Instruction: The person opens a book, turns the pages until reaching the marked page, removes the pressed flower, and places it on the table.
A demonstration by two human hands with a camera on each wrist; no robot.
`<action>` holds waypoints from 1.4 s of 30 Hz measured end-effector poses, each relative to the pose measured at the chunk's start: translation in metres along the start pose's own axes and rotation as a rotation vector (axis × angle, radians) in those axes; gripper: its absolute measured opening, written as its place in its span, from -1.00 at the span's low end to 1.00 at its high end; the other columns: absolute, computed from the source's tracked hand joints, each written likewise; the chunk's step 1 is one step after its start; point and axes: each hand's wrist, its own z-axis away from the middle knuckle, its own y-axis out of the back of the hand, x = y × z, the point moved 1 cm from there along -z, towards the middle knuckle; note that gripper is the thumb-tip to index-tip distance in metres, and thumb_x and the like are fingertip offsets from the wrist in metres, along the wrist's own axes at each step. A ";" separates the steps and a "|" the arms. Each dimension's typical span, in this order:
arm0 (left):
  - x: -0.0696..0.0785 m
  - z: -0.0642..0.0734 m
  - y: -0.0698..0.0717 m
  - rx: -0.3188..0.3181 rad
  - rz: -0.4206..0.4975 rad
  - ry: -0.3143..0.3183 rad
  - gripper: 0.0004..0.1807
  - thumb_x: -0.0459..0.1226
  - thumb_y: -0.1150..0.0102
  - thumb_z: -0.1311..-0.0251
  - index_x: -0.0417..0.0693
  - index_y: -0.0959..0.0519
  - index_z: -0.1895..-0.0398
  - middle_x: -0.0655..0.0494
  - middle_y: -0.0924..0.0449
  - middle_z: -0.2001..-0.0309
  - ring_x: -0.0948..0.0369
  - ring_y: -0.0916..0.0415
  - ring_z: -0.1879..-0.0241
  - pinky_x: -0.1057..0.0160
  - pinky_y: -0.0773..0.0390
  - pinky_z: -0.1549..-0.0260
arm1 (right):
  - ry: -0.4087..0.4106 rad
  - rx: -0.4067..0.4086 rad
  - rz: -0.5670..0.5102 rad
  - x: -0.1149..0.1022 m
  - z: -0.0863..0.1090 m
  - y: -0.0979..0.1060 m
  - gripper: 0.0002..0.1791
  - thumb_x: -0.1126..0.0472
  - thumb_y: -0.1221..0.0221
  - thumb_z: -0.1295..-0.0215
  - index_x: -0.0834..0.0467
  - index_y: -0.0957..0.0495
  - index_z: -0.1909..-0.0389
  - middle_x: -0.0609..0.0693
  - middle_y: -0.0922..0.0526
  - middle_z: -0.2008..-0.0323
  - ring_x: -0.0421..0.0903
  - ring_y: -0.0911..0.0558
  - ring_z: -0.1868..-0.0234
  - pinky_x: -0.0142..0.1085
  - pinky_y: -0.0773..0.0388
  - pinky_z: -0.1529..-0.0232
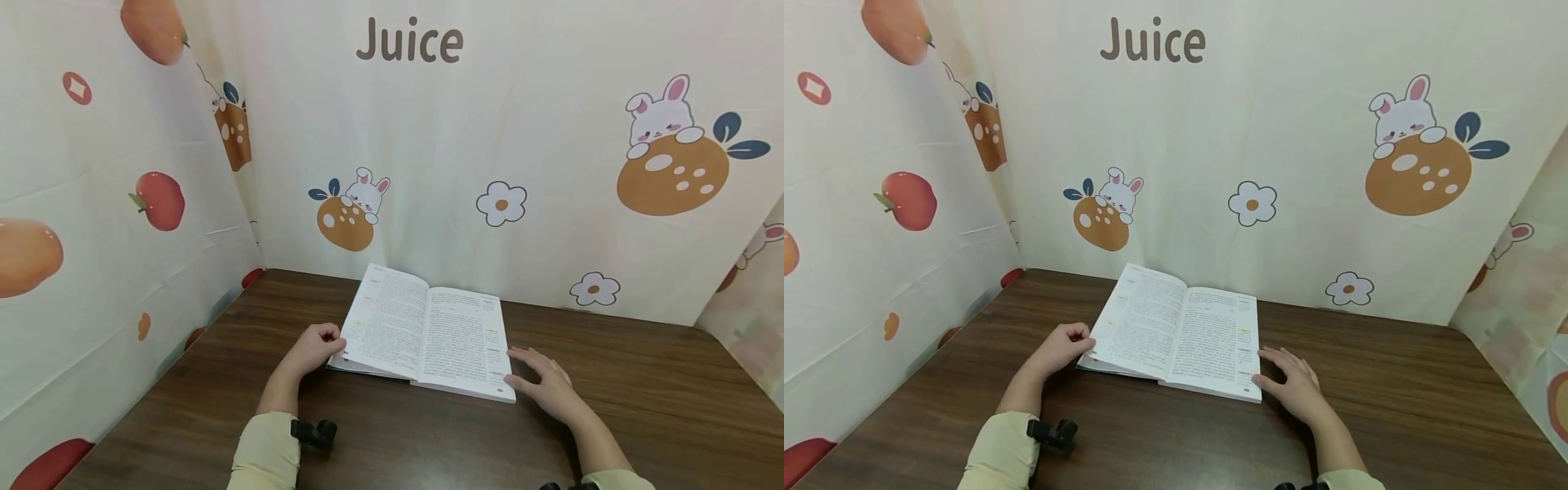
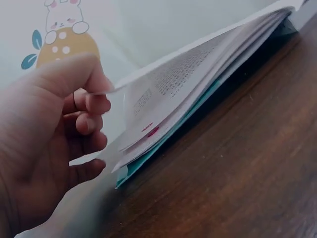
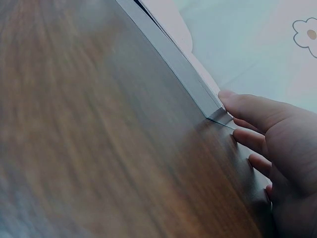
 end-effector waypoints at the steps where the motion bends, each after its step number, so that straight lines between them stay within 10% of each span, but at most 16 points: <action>1: -0.001 0.000 -0.001 -0.004 -0.027 0.010 -0.81 -0.34 -0.12 -0.07 -0.11 -0.42 0.65 0.09 -0.34 0.53 0.17 -0.31 0.47 0.28 -0.29 0.51 | -0.002 0.000 0.000 0.000 0.000 0.000 -0.29 -0.20 -0.18 -0.12 0.14 -0.38 -0.21 0.26 -0.29 -0.26 0.29 -0.04 -0.33 0.28 0.24 -0.19; 18: 0.002 -0.006 -0.013 -0.017 -0.457 -0.005 -0.78 -0.21 -0.26 0.18 -0.07 -0.40 0.63 0.10 -0.32 0.49 0.14 -0.23 0.37 0.12 -0.16 0.30 | 0.001 0.001 0.002 -0.001 0.000 0.000 -0.29 -0.21 -0.18 -0.12 0.13 -0.38 -0.21 0.26 -0.29 -0.26 0.29 -0.04 -0.34 0.28 0.23 -0.19; 25: 0.027 -0.007 -0.043 0.062 -0.495 -0.392 -0.53 -0.47 -0.13 0.14 -0.04 -0.47 0.04 0.07 -0.46 0.01 0.07 -0.33 -0.05 0.03 -0.29 -0.05 | 0.002 0.002 0.001 -0.001 0.001 0.001 -0.29 -0.20 -0.18 -0.12 0.14 -0.38 -0.21 0.27 -0.30 -0.26 0.30 -0.04 -0.33 0.30 0.22 -0.17; 33: 0.076 0.007 -0.106 0.000 -0.571 -0.750 -0.72 -0.45 -0.06 -0.11 -0.01 -0.61 0.14 0.20 -0.60 0.14 0.27 -0.48 0.04 0.32 -0.40 -0.01 | -0.001 0.001 0.001 -0.001 0.001 0.001 -0.29 -0.20 -0.18 -0.12 0.14 -0.38 -0.21 0.26 -0.30 -0.26 0.30 -0.04 -0.33 0.31 0.22 -0.17; 42: 0.089 0.017 -0.145 -0.115 -0.729 -0.598 -0.61 -0.21 0.02 -0.28 0.10 -0.44 -0.18 0.25 -0.44 -0.17 0.26 -0.21 -0.27 0.07 -0.09 -0.27 | 0.005 0.003 -0.001 -0.001 0.001 0.001 -0.29 -0.19 -0.19 -0.12 0.14 -0.37 -0.21 0.26 -0.30 -0.26 0.30 -0.04 -0.33 0.29 0.22 -0.18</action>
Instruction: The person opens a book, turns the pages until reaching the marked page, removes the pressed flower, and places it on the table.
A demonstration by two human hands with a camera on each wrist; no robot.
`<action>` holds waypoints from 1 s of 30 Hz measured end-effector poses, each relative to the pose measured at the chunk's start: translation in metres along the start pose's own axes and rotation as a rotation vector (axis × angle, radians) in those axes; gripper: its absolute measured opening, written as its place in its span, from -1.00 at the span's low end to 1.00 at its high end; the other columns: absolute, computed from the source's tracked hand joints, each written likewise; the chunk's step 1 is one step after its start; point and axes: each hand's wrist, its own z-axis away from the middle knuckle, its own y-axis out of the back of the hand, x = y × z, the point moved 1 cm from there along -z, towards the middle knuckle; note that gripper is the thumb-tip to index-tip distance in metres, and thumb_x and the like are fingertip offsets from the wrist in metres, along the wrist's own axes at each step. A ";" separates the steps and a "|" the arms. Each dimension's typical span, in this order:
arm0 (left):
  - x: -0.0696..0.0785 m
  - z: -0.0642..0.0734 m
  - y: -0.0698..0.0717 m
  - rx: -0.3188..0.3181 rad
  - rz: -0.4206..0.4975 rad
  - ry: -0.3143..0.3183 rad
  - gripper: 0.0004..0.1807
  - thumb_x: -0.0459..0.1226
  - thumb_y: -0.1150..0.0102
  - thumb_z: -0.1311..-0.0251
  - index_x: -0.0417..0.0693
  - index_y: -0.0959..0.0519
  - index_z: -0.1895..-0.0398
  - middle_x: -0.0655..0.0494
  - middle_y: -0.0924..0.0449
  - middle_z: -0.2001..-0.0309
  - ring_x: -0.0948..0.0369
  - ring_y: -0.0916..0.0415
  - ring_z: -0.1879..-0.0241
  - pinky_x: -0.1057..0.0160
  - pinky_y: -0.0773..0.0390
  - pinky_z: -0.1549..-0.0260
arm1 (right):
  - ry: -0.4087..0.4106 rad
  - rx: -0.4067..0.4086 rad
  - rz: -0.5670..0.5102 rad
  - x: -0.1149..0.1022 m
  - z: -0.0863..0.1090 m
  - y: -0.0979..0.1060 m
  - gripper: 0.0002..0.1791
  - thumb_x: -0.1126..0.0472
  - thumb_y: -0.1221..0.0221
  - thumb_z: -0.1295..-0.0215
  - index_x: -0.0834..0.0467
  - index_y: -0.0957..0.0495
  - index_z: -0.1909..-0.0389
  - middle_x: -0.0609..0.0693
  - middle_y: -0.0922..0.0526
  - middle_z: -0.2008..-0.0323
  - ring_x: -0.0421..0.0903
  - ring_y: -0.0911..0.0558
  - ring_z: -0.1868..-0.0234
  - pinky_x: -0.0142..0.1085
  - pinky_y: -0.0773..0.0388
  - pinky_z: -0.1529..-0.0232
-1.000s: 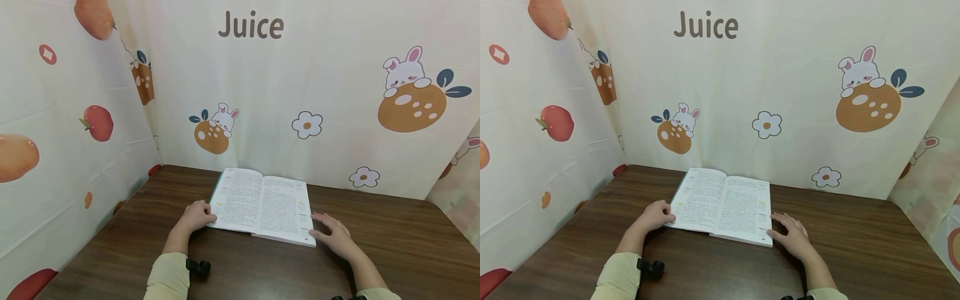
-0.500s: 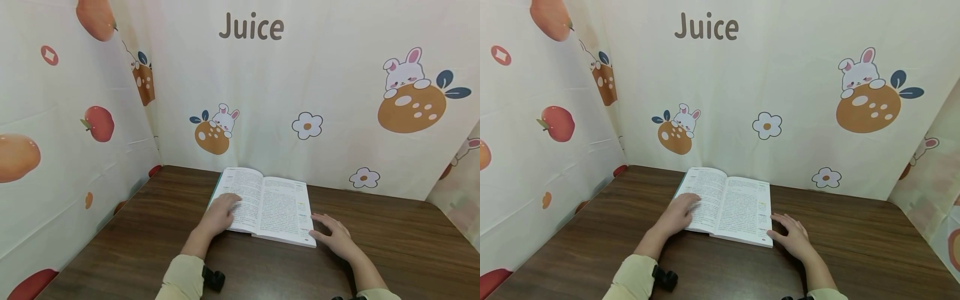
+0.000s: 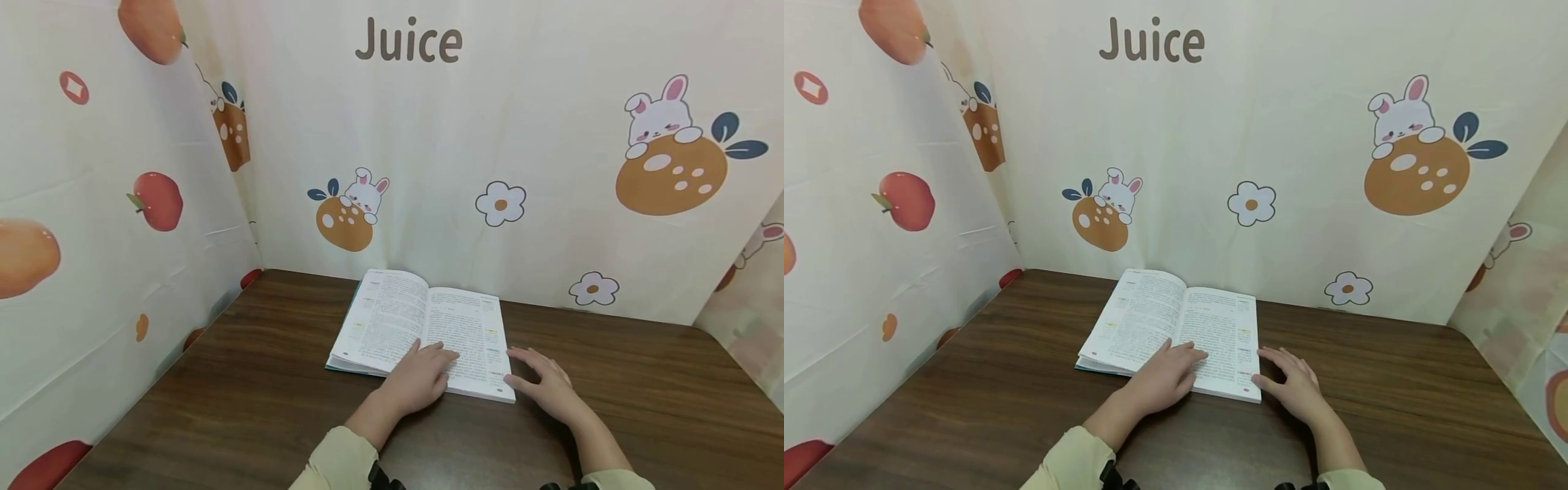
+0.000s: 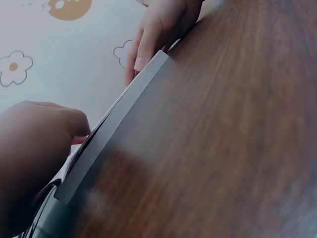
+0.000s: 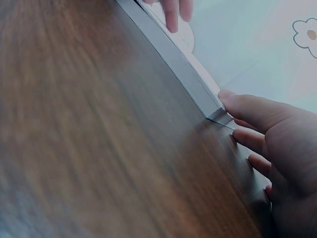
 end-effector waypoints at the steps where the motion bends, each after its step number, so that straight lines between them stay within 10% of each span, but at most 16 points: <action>1: 0.000 0.000 -0.001 -0.017 -0.002 0.015 -0.60 -0.17 0.03 -0.29 0.11 -0.43 -0.20 0.25 -0.42 -0.19 0.25 -0.19 -0.29 0.02 -0.07 -0.27 | 0.002 0.000 0.000 0.000 0.000 0.000 -0.29 -0.19 -0.19 -0.12 0.15 -0.37 -0.21 0.27 -0.30 -0.26 0.30 -0.04 -0.33 0.29 0.22 -0.18; 9: -0.002 0.002 -0.004 -0.111 0.096 0.068 -0.52 0.09 0.03 -0.26 0.21 -0.43 -0.20 0.30 -0.28 -0.28 0.27 -0.03 -0.35 -0.33 0.19 -0.19 | 0.001 0.001 -0.006 0.000 0.000 0.001 -0.29 -0.17 -0.19 -0.13 0.15 -0.36 -0.22 0.28 -0.29 -0.26 0.31 -0.03 -0.33 0.31 0.23 -0.17; 30: -0.005 0.002 -0.005 -0.124 0.235 0.115 -0.48 0.16 -0.02 -0.17 0.22 -0.46 -0.16 0.34 -0.28 -0.27 0.30 -0.03 -0.35 -0.32 0.26 -0.20 | 0.103 -0.036 -0.079 0.005 0.003 0.006 -0.40 -0.06 -0.26 -0.08 0.12 -0.45 -0.13 0.30 -0.30 -0.25 0.37 0.02 -0.33 0.30 0.28 -0.20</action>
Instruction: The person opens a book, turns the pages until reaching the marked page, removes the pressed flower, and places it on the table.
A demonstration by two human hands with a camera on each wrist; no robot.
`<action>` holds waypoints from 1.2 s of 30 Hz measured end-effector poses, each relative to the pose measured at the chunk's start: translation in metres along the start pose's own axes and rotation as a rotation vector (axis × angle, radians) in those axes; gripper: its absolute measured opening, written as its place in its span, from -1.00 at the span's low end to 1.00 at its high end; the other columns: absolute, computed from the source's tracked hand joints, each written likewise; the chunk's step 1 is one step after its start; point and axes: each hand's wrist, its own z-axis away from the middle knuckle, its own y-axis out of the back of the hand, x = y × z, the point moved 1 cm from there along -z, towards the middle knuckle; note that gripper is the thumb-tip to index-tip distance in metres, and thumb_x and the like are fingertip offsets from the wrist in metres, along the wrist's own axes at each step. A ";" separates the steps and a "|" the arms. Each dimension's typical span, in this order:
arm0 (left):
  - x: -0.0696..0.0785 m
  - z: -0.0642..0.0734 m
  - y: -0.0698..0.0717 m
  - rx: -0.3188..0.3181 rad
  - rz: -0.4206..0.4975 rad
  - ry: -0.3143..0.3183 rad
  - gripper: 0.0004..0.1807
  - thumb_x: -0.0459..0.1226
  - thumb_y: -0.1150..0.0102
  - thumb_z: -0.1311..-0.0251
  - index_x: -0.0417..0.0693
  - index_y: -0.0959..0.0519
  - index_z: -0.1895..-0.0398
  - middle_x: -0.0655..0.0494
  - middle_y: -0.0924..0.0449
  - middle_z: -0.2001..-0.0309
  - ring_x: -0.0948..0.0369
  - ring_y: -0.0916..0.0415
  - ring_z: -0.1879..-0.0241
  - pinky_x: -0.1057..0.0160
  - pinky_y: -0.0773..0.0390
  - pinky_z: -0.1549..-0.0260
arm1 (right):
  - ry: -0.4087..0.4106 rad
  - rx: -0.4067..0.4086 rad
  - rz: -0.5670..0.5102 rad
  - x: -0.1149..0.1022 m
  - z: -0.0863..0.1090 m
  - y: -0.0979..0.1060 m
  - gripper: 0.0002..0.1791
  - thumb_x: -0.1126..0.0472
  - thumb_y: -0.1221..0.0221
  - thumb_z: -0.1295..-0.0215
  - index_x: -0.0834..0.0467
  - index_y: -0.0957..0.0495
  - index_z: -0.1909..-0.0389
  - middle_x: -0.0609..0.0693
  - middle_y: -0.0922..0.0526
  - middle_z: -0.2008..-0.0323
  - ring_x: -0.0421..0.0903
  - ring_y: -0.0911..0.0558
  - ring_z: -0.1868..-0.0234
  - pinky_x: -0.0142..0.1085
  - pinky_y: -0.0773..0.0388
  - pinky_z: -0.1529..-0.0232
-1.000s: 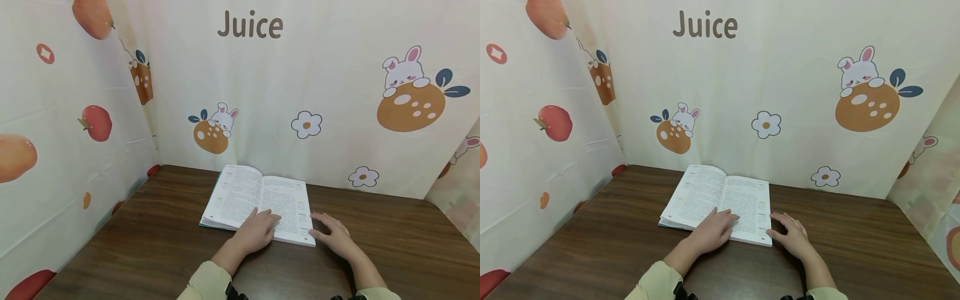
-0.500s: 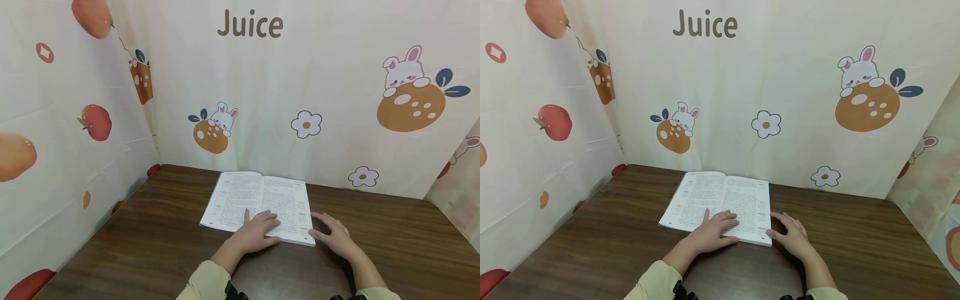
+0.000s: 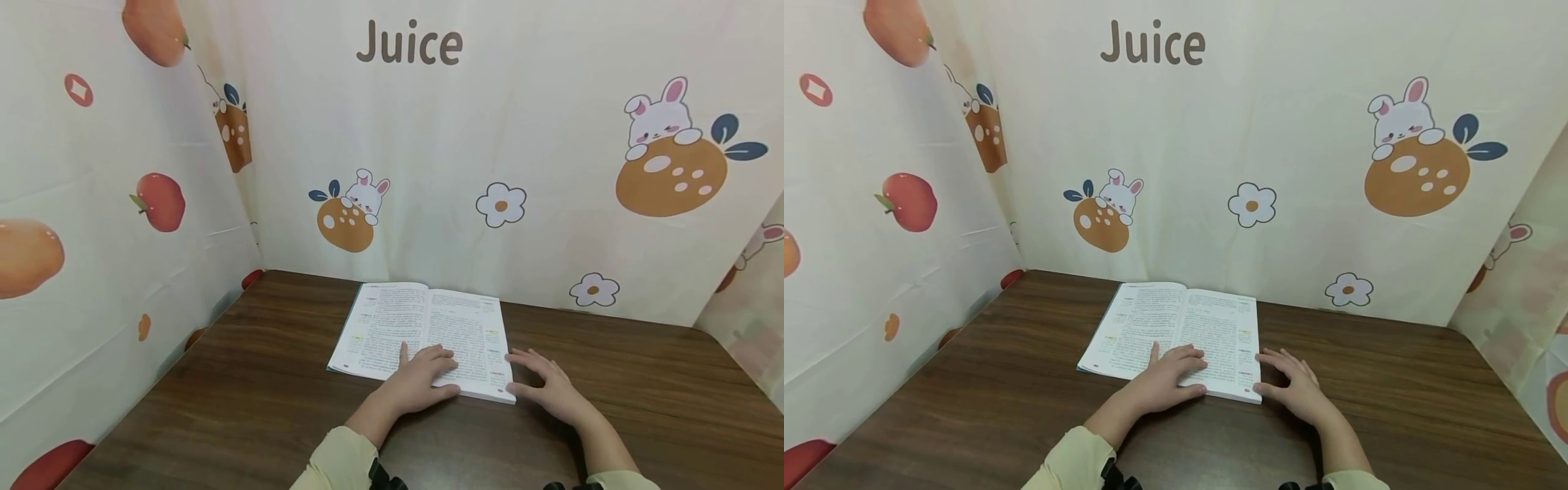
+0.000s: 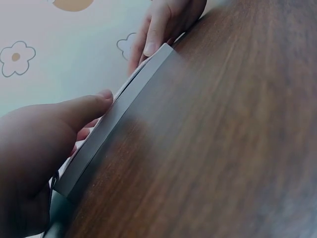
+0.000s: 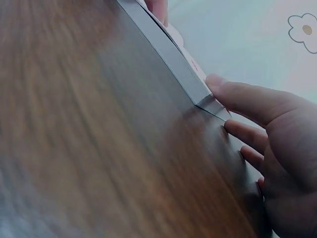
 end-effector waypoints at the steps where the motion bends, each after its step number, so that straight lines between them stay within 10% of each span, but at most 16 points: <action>1: 0.000 0.000 -0.001 0.003 -0.003 0.000 -0.47 0.17 -0.02 -0.17 0.22 -0.47 -0.16 0.34 -0.29 -0.27 0.30 -0.03 -0.35 -0.31 0.26 -0.20 | -0.001 0.002 -0.002 0.000 0.000 0.000 -0.40 -0.06 -0.26 -0.08 0.12 -0.46 -0.13 0.30 -0.30 -0.24 0.37 0.01 -0.33 0.30 0.29 -0.20; 15: -0.003 0.001 -0.003 0.041 0.030 0.006 -0.55 0.16 -0.07 -0.13 0.22 -0.56 -0.02 0.36 -0.36 -0.22 0.31 -0.09 -0.33 -0.30 0.28 -0.21 | -0.044 0.012 -0.008 -0.001 0.000 -0.003 -0.31 -0.11 -0.24 -0.10 0.11 -0.36 -0.23 0.28 -0.27 -0.27 0.35 0.01 -0.33 0.28 0.28 -0.21; 23: -0.002 0.001 -0.001 0.180 0.181 0.003 -0.78 0.03 -0.16 -0.13 0.21 -0.66 0.26 0.37 -0.56 0.02 0.32 -0.31 -0.19 -0.28 0.22 -0.22 | -0.063 0.003 -0.055 -0.004 0.000 0.001 -0.15 -0.10 -0.17 -0.19 0.20 -0.08 -0.38 0.27 -0.29 -0.26 0.35 0.00 -0.33 0.27 0.32 -0.22; 36: 0.001 0.002 0.003 0.382 0.101 0.032 -0.92 -0.14 -0.25 -0.10 0.15 -0.71 0.40 0.38 -0.65 0.30 0.37 -0.52 0.14 -0.18 -0.15 -0.16 | -0.004 0.047 0.057 -0.001 0.001 -0.003 -0.28 -0.10 -0.25 -0.09 0.18 -0.36 -0.23 0.28 -0.34 -0.22 0.34 -0.07 -0.31 0.27 0.19 -0.20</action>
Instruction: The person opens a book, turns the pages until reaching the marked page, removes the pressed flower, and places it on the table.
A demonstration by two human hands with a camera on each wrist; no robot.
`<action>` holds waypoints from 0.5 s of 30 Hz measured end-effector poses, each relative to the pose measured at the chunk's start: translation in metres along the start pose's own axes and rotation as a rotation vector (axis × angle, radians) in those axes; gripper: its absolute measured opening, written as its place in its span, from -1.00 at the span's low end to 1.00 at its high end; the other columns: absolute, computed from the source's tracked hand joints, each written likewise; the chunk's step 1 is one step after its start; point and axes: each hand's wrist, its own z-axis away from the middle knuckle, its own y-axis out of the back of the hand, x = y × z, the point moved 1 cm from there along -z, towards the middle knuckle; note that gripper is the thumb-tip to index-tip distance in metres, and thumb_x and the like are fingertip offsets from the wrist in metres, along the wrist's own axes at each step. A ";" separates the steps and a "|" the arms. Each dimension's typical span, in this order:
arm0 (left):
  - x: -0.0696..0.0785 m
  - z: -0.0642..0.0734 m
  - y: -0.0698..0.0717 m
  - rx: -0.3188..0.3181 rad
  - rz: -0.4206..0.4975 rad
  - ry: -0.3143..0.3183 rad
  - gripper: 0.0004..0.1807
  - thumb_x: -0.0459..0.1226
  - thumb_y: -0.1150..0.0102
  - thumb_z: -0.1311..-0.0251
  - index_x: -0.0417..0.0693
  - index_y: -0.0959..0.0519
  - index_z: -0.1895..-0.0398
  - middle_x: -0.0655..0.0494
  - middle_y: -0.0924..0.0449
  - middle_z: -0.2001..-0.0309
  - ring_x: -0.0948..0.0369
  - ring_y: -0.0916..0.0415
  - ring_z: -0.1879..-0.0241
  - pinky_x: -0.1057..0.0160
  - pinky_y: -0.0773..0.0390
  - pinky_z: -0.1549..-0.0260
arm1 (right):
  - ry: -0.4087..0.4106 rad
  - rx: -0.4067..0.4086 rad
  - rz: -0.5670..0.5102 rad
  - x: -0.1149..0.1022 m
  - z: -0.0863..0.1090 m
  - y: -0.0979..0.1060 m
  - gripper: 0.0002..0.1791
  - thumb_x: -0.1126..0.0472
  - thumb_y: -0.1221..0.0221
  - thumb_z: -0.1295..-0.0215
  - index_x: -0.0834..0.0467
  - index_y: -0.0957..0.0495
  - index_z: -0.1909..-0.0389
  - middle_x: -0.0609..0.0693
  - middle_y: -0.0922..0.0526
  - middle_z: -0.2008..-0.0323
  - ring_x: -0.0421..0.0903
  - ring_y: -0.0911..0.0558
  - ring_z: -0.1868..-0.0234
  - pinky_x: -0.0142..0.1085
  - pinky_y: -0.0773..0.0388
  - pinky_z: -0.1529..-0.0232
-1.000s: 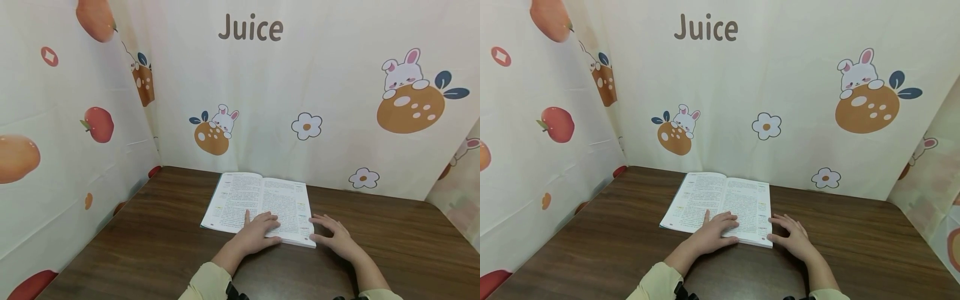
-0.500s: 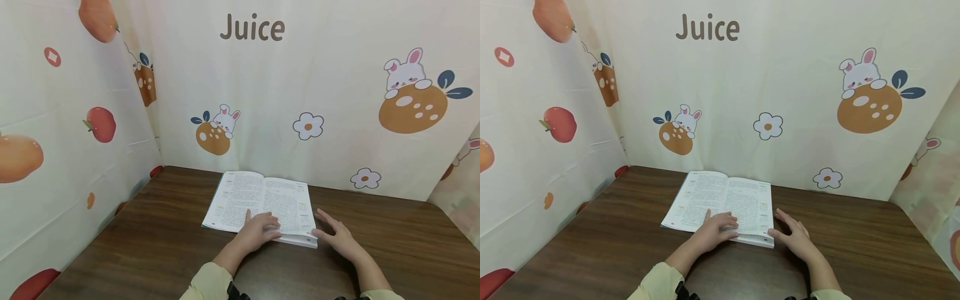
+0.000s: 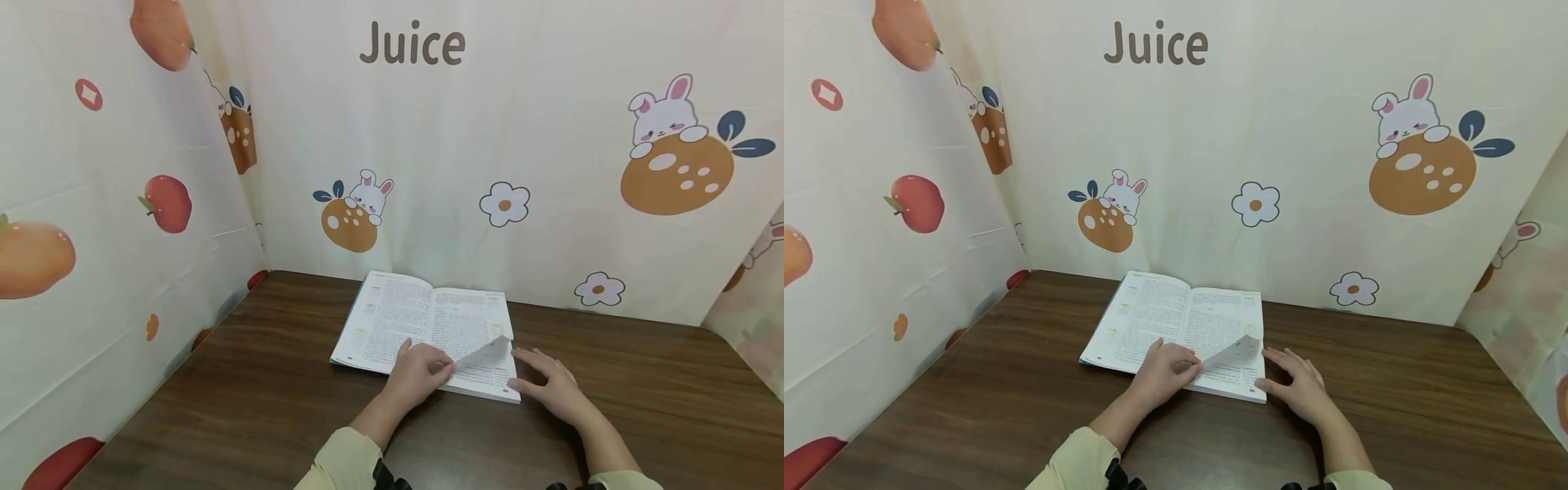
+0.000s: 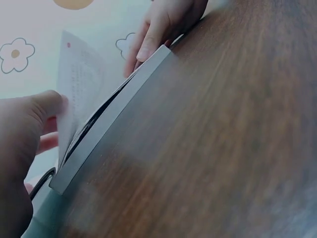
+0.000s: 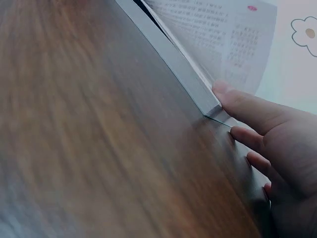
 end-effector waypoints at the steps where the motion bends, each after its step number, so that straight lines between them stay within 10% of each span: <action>1: 0.000 0.000 0.001 0.031 0.002 -0.008 -0.92 -0.16 -0.26 -0.09 0.14 -0.71 0.41 0.37 -0.65 0.33 0.38 -0.53 0.18 -0.15 -0.18 -0.15 | -0.001 0.001 0.002 0.000 0.000 0.000 -0.27 -0.11 -0.25 -0.09 0.17 -0.36 -0.23 0.27 -0.34 -0.23 0.35 -0.07 -0.31 0.28 0.19 -0.19; 15: -0.002 -0.001 0.005 0.278 0.335 0.051 -0.67 -0.38 -0.25 -0.03 -0.01 -0.63 0.08 0.16 -0.66 0.33 0.24 -0.55 0.22 0.22 -0.51 0.20 | -0.021 0.000 -0.015 -0.003 0.000 0.000 -0.29 -0.12 -0.26 -0.07 0.13 -0.39 -0.21 0.26 -0.35 -0.23 0.35 -0.07 -0.31 0.30 0.20 -0.18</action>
